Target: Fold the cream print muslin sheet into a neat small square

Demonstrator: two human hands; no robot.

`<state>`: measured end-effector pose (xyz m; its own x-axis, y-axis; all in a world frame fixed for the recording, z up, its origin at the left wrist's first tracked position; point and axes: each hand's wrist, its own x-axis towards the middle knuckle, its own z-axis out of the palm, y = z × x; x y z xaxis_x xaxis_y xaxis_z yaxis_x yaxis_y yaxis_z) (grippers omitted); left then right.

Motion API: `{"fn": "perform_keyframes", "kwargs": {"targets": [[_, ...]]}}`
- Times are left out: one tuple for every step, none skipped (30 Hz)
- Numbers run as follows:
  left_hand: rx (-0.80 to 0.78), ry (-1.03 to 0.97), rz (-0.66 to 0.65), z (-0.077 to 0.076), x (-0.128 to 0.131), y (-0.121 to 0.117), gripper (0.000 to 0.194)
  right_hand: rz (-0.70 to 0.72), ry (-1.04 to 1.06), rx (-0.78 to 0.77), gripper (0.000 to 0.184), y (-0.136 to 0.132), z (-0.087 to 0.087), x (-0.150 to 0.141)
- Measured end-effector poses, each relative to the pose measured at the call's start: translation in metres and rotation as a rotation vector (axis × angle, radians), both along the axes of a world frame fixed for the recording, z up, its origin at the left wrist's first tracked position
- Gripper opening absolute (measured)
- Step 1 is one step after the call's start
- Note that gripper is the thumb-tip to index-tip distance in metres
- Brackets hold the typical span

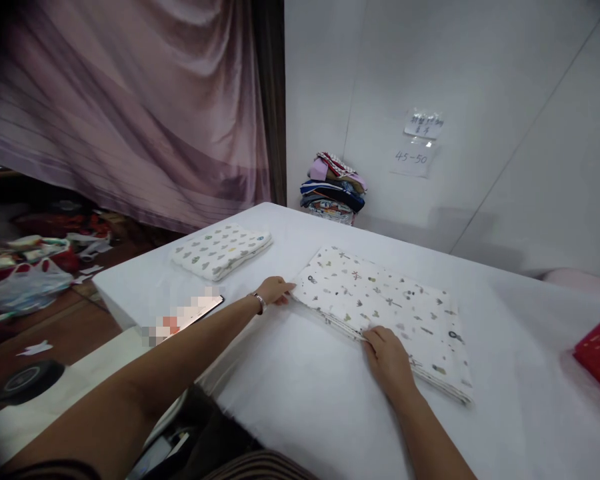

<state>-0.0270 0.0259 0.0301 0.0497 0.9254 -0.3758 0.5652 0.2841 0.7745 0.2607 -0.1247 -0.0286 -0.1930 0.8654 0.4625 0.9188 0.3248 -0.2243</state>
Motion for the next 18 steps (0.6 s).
{"fn": "perform_keyframes", "kwargs": {"targets": [[-0.006, -0.021, 0.013, -0.001, 0.001, 0.000, 0.021, 0.002, 0.000, 0.003, 0.024, 0.000, 0.000, 0.000], [-0.010, -0.041, 0.025, -0.003, 0.002, 0.001, 0.020, 0.002, 0.001, 0.004, 0.024, 0.000, 0.001, -0.001], [-0.013, -0.059, 0.039, -0.005, 0.003, 0.001, 0.019, 0.002, 0.002, 0.005, 0.024, 0.000, 0.001, -0.001], [-0.015, -0.075, 0.052, -0.008, 0.003, 0.002, 0.018, 0.001, 0.003, 0.002, 0.024, 0.000, 0.001, -0.001], [-0.015, -0.086, 0.065, -0.010, 0.003, 0.002, 0.017, 0.000, 0.004, -0.001, 0.025, 0.000, 0.002, -0.001], [-0.012, -0.095, 0.076, -0.012, 0.004, 0.003, 0.017, -0.003, 0.004, -0.008, 0.025, 0.000, 0.002, -0.002], [-0.007, -0.099, 0.087, -0.013, 0.004, 0.003, 0.017, -0.005, 0.003, -0.015, 0.025, 0.000, 0.003, -0.002], [0.004, -0.101, 0.097, -0.013, 0.004, 0.004, 0.017, -0.007, 0.002, -0.021, 0.025, -0.001, 0.003, -0.002], [0.021, -0.102, 0.104, -0.011, 0.005, 0.006, 0.018, -0.006, 0.000, -0.030, 0.025, -0.001, 0.004, -0.002], [0.046, -0.104, 0.109, -0.007, 0.007, 0.009, 0.019, -0.003, 0.001, -0.034, 0.025, -0.001, 0.005, -0.002], [0.078, -0.106, 0.112, -0.002, 0.009, 0.012, 0.021, 0.003, 0.006, -0.033, 0.026, -0.002, 0.005, -0.002], [0.118, -0.109, 0.111, 0.003, 0.011, 0.017, 0.024, 0.008, 0.013, -0.023, 0.026, -0.002, 0.006, -0.002], [0.161, -0.113, 0.107, 0.009, 0.014, 0.022, 0.027, 0.007, 0.021, -0.005, 0.027, -0.002, 0.006, -0.002], [0.204, -0.114, 0.099, 0.014, 0.017, 0.026, 0.031, 0.003, 0.025, 0.015, 0.027, -0.002, 0.006, -0.002], [0.241, -0.110, 0.090, 0.017, 0.019, 0.031, 0.034, -0.003, 0.024, 0.031, 0.027, -0.002, 0.006, -0.002], [0.267, -0.096, 0.081, 0.018, 0.020, 0.034, 0.036, -0.007, 0.016, 0.040, 0.027, -0.002, 0.006, -0.002], [0.280, -0.071, 0.072, 0.016, 0.020, 0.036, 0.037, -0.008, 0.001, 0.034, 0.027, -0.002, 0.006, -0.003], [0.280, -0.036, 0.066, 0.012, 0.019, 0.037, 0.036, -0.007, -0.017, 0.019, 0.027, -0.001, 0.006, -0.003]]}}
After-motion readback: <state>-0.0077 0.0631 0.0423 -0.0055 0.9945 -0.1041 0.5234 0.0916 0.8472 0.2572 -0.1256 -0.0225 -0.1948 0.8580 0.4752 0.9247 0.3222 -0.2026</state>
